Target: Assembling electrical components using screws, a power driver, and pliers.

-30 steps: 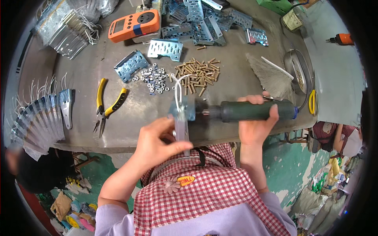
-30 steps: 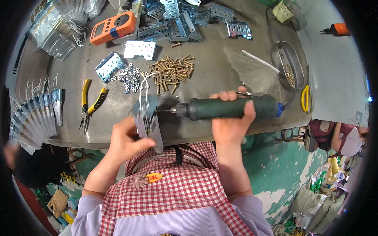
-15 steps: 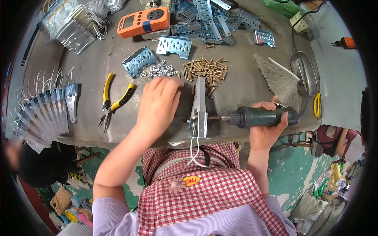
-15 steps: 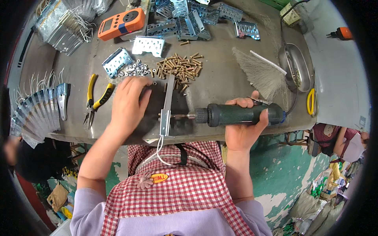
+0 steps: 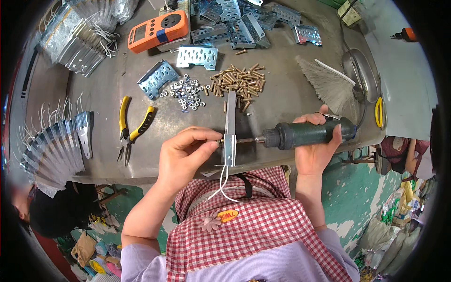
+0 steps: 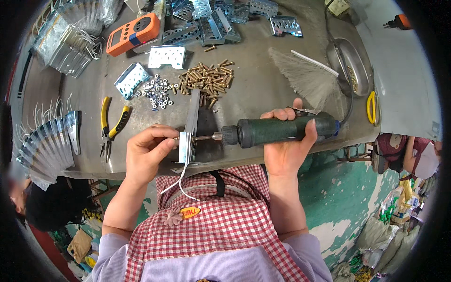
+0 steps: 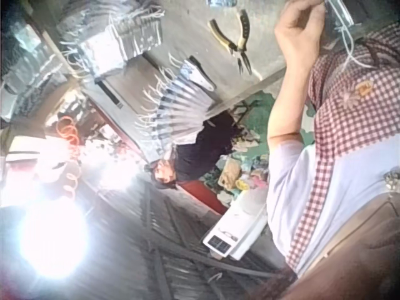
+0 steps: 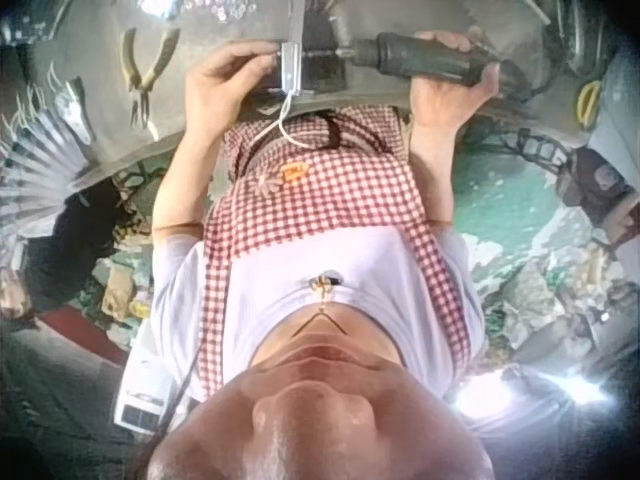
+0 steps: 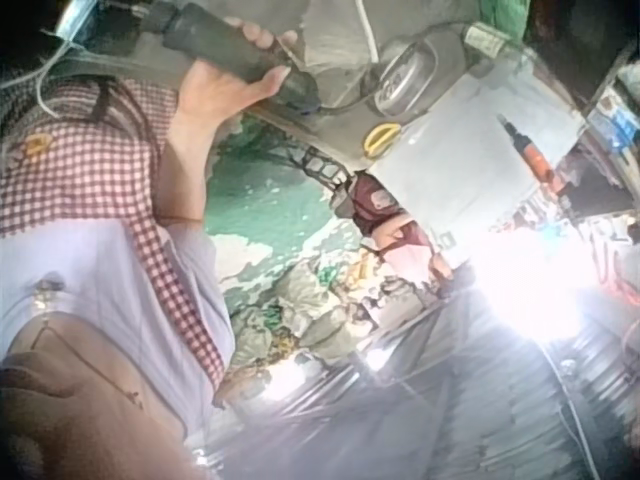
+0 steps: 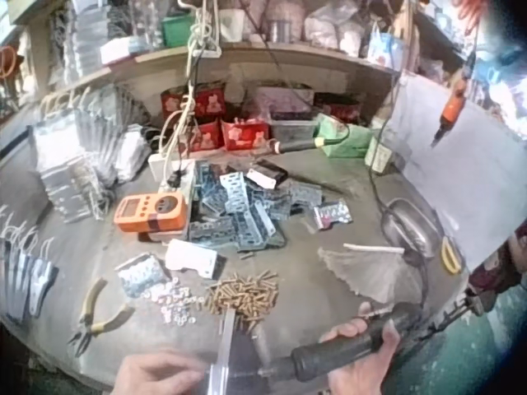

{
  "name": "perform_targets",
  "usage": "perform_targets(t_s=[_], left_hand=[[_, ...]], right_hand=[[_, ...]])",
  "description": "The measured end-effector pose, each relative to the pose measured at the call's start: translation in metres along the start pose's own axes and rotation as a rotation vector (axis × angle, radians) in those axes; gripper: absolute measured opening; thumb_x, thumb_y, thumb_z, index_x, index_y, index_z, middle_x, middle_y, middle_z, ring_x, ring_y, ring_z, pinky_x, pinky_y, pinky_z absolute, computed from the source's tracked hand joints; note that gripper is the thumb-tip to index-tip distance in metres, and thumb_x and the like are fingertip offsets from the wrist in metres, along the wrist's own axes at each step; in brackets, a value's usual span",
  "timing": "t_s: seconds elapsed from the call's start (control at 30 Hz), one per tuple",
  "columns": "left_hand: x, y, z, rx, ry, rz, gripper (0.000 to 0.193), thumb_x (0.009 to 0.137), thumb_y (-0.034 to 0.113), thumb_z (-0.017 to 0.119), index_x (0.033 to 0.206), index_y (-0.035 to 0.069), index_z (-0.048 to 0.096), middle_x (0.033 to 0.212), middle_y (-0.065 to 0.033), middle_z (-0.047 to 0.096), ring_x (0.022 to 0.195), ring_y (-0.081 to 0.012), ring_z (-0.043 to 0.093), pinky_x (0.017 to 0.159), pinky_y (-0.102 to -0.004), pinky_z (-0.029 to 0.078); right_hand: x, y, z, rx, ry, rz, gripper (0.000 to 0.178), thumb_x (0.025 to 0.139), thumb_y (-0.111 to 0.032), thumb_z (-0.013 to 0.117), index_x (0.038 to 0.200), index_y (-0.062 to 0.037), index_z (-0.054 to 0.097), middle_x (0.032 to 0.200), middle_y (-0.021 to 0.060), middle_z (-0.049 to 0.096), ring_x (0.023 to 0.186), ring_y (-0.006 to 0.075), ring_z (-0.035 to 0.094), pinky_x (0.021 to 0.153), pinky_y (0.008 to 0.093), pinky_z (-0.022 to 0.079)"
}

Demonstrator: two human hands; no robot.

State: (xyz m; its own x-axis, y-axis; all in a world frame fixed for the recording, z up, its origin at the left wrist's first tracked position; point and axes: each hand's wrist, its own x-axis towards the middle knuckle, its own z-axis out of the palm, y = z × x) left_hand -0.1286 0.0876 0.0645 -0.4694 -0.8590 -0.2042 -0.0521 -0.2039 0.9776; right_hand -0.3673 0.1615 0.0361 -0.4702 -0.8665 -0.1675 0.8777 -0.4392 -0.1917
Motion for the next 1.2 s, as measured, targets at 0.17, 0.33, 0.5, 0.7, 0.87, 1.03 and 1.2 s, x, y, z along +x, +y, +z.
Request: perform_targets(t_s=[0.17,0.33,0.5,0.7,0.87,1.03,1.2], left_hand=[[0.0,0.001,0.005,-0.045,0.037,0.005,0.013,0.078,-0.001,0.061,0.09,-0.002,0.064,0.093,-0.0076,0.059,0.085,-0.0114,0.056,0.074,-0.0221,0.045],[-0.008,-0.003,0.011,-0.019,0.1,0.071,0.014,0.077,-0.003,0.062,0.09,-0.003,0.064,0.093,-0.0092,0.059,0.084,-0.0131,0.057,0.072,-0.0229,0.045],[-0.015,-0.011,0.014,0.019,0.098,0.148,0.016,0.075,-0.001,0.065,0.091,-0.001,0.063,0.092,-0.0082,0.06,0.083,-0.0127,0.057,0.073,-0.0233,0.046],[0.007,0.019,-0.049,1.274,0.439,0.331,0.045,0.054,0.012,0.078,0.093,0.006,0.059,0.121,-0.0162,0.045,0.111,-0.033,0.044,0.09,-0.0393,0.04],[0.007,0.006,-0.119,1.176,0.348,0.09,0.044,0.059,0.006,0.076,0.097,0.006,0.056,0.125,-0.0133,0.045,0.115,-0.03,0.042,0.091,-0.0372,0.038],[0.009,-0.003,-0.112,1.201,0.505,0.187,0.026,0.064,0.005,0.073,0.083,-0.001,0.058,0.125,-0.014,0.043,0.116,-0.0288,0.041,0.093,-0.0371,0.036],[-0.002,-0.004,-0.132,0.573,0.656,0.401,0.011,0.075,0.004,0.063,0.084,0.004,0.057,0.134,-0.0162,0.034,0.12,-0.031,0.039,0.097,-0.0366,0.034]], right_hand=[[-0.002,-0.001,0.003,0.001,-0.005,-0.022,0.039,0.078,-0.026,0.061,0.109,-0.0066,0.046,0.084,0.0036,0.046,0.085,0.0177,0.046,0.089,0.0386,0.035],[-0.004,-0.001,0.004,0.003,-0.028,-0.012,0.04,0.078,-0.025,0.061,0.109,-0.0068,0.046,0.084,0.0036,0.046,0.085,0.0175,0.046,0.088,0.0385,0.035],[-0.008,-0.003,0.001,0.04,-0.011,0.023,0.043,0.078,-0.025,0.062,0.113,-0.0066,0.045,0.085,0.0036,0.047,0.086,0.0173,0.047,0.089,0.0385,0.035],[-0.008,-0.006,-0.004,0.049,0.031,0.025,0.046,0.078,-0.025,0.062,0.116,-0.0063,0.044,0.086,0.0037,0.047,0.086,0.0174,0.047,0.09,0.0386,0.035],[-0.005,-0.006,-0.004,0.025,0.017,0.033,0.048,0.078,-0.027,0.061,0.118,-0.0063,0.043,0.086,0.0032,0.046,0.086,0.0169,0.047,0.09,0.0384,0.035],[-0.005,-0.008,-0.005,0.04,0.021,0.025,0.049,0.078,-0.027,0.061,0.118,-0.0059,0.043,0.085,0.003,0.046,0.086,0.0169,0.047,0.09,0.0385,0.035],[-0.003,-0.007,-0.005,0.031,0.029,0.007,0.048,0.078,-0.026,0.061,0.117,-0.0056,0.044,0.086,0.003,0.046,0.086,0.0173,0.047,0.089,0.039,0.036]])
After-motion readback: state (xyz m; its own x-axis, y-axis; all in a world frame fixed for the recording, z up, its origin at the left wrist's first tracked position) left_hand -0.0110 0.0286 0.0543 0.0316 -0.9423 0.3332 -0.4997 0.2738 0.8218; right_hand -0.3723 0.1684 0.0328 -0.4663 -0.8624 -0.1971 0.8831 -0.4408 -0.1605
